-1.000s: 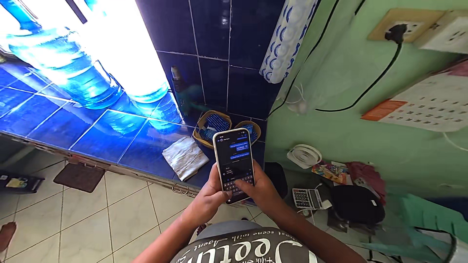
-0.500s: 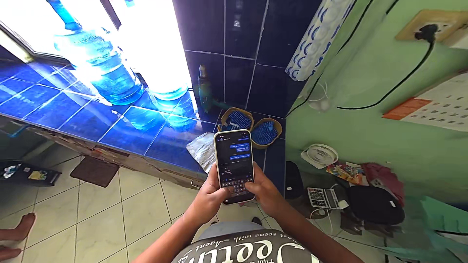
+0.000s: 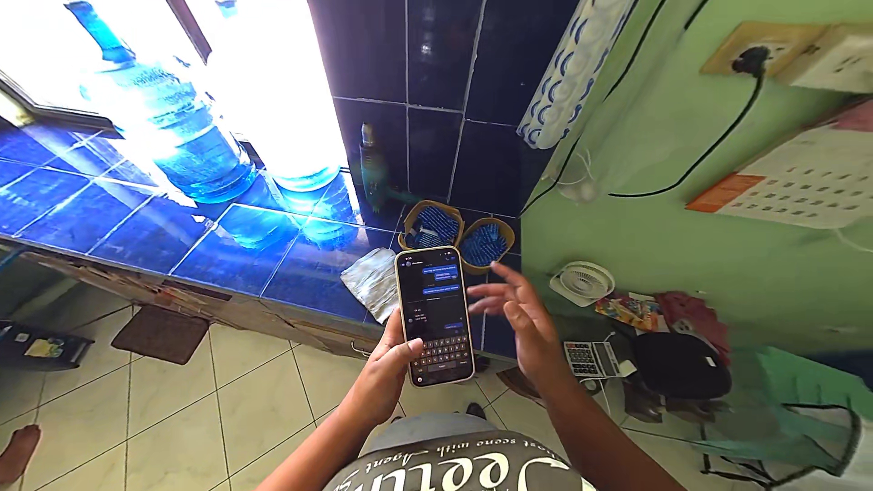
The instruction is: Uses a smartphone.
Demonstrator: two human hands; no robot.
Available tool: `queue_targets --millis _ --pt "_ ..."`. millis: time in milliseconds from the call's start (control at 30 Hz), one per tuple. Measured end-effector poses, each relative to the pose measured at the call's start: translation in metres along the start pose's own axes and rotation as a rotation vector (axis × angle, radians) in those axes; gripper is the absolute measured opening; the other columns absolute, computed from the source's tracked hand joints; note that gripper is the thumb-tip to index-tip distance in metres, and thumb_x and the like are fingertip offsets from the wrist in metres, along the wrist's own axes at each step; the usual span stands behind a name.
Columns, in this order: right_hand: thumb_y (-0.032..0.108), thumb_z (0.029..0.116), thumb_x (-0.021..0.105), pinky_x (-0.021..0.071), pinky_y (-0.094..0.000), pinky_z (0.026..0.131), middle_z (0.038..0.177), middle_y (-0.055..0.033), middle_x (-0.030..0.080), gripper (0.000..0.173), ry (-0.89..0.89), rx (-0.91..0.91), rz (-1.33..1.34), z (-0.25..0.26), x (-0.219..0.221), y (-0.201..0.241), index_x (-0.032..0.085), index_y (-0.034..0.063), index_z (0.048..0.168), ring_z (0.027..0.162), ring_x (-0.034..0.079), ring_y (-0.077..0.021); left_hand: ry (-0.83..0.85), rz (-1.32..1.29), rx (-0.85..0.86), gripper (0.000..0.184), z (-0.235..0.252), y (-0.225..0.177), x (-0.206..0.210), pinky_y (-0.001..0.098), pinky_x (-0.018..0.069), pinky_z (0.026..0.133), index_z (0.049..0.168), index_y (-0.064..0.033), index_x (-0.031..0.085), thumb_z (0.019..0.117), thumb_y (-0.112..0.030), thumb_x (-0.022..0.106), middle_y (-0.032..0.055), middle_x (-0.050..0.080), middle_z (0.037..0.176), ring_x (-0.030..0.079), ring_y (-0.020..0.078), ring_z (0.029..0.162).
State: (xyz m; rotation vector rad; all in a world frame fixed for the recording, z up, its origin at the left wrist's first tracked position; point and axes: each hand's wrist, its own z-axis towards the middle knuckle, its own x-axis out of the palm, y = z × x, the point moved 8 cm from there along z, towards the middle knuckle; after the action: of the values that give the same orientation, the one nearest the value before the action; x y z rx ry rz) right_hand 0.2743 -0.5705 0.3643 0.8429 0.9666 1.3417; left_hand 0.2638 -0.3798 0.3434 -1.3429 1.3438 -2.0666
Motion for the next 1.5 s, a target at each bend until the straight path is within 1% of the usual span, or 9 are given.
queue_targets --millis 133,233,367,600,667,767,967,1100,1500 --pt "0.053 0.1036 0.046 0.0367 -0.0492 0.118 0.159 -0.0030 0.044 0.056 0.011 -0.304 -0.459 0.001 -0.012 0.038 0.048 0.0215 0.150 0.149 0.037 -0.0235 0.050 -0.035 -0.030 0.053 0.008 0.014 0.025 0.0418 0.0522 0.105 0.150 -0.0098 0.025 0.1046 -0.025 0.049 0.0065 0.062 0.132 0.064 0.0198 0.120" --pt "0.052 0.1030 0.043 0.0222 -0.0675 0.119 0.167 -0.0046 0.032 0.048 0.078 -0.442 -0.711 0.005 -0.001 0.051 0.057 0.0304 0.144 0.156 0.018 -0.0362 0.097 -0.008 -0.053 0.051 0.017 0.028 0.041 0.0408 0.0523 0.104 0.149 -0.0087 0.025 0.1046 -0.022 0.046 0.0047 0.062 0.131 0.064 0.0174 0.119" --pt "0.051 0.1022 0.044 0.0127 -0.0728 0.119 0.169 -0.0023 0.026 0.050 0.089 -0.432 -0.832 0.014 -0.010 0.042 0.055 0.0329 0.147 0.158 0.010 -0.0344 0.135 0.022 -0.055 0.046 0.029 0.044 0.058 0.0385 0.0509 0.105 0.147 -0.0091 0.027 0.1050 -0.018 0.043 0.0027 0.061 0.130 0.063 0.0141 0.118" --pt "0.047 0.1022 0.049 0.0237 -0.0599 0.122 0.165 -0.0006 0.034 0.046 -0.117 -0.465 -0.600 0.010 -0.083 0.046 0.054 0.0282 0.144 0.155 0.025 -0.0272 0.071 0.014 -0.044 0.051 0.055 0.062 0.075 0.0403 0.0516 0.105 0.149 -0.0088 0.026 0.1052 -0.026 0.046 0.0044 0.062 0.133 0.063 0.0168 0.121" --pt "0.039 0.0999 0.060 0.0379 -0.0494 0.118 0.156 -0.0012 0.046 0.032 -0.170 -0.493 -0.535 0.005 -0.107 0.045 0.062 0.0221 0.127 0.149 0.036 -0.0248 0.028 -0.021 -0.030 0.054 0.064 0.062 0.076 0.0402 0.0531 0.103 0.148 -0.0103 0.029 0.1042 -0.034 0.052 0.0039 0.064 0.130 0.064 0.0171 0.119" --pt "0.033 0.1040 0.058 0.0364 -0.0447 0.118 0.143 0.0035 0.059 0.014 -0.115 -0.539 -0.535 -0.003 -0.119 0.040 0.070 0.0238 0.105 0.144 0.042 -0.0225 -0.046 -0.022 -0.018 0.063 0.077 0.059 0.075 0.0396 0.0538 0.102 0.149 -0.0097 0.027 0.1022 -0.043 0.053 0.0045 0.064 0.128 0.065 0.0172 0.117" --pt "0.057 0.1067 0.035 0.0196 -0.0654 0.121 0.161 -0.0028 0.042 0.048 0.120 -0.490 -0.659 0.009 -0.095 0.018 0.059 0.0324 0.141 0.154 0.026 -0.0322 -0.102 0.020 0.027 0.066 0.089 0.049 0.069 0.0392 0.0527 0.104 0.153 -0.0078 0.022 0.1041 -0.046 0.046 0.0067 0.062 0.131 0.063 0.0179 0.120" --pt "0.063 0.1047 0.033 0.0135 -0.0717 0.119 0.166 -0.0050 0.033 0.056 0.181 -0.479 -0.748 0.020 -0.075 0.015 0.056 0.0332 0.146 0.157 0.016 -0.0360 -0.113 0.051 0.070 0.075 0.083 0.042 0.062 0.0400 0.0509 0.106 0.155 -0.0061 0.020 0.1025 -0.052 0.049 0.0078 0.059 0.136 0.061 0.0184 0.124" --pt "0.052 0.1069 0.041 0.0281 -0.0527 0.122 0.153 -0.0035 0.051 0.044 0.144 -0.458 -0.492 0.004 -0.026 0.018 0.059 0.0241 0.136 0.148 0.039 -0.0246 -0.234 0.119 0.127 0.084 0.020 -0.020 0.013 0.0386 0.0508 0.107 0.152 -0.0105 0.028 0.0942 -0.065 0.056 0.0054 0.061 0.134 0.062 0.0164 0.122"
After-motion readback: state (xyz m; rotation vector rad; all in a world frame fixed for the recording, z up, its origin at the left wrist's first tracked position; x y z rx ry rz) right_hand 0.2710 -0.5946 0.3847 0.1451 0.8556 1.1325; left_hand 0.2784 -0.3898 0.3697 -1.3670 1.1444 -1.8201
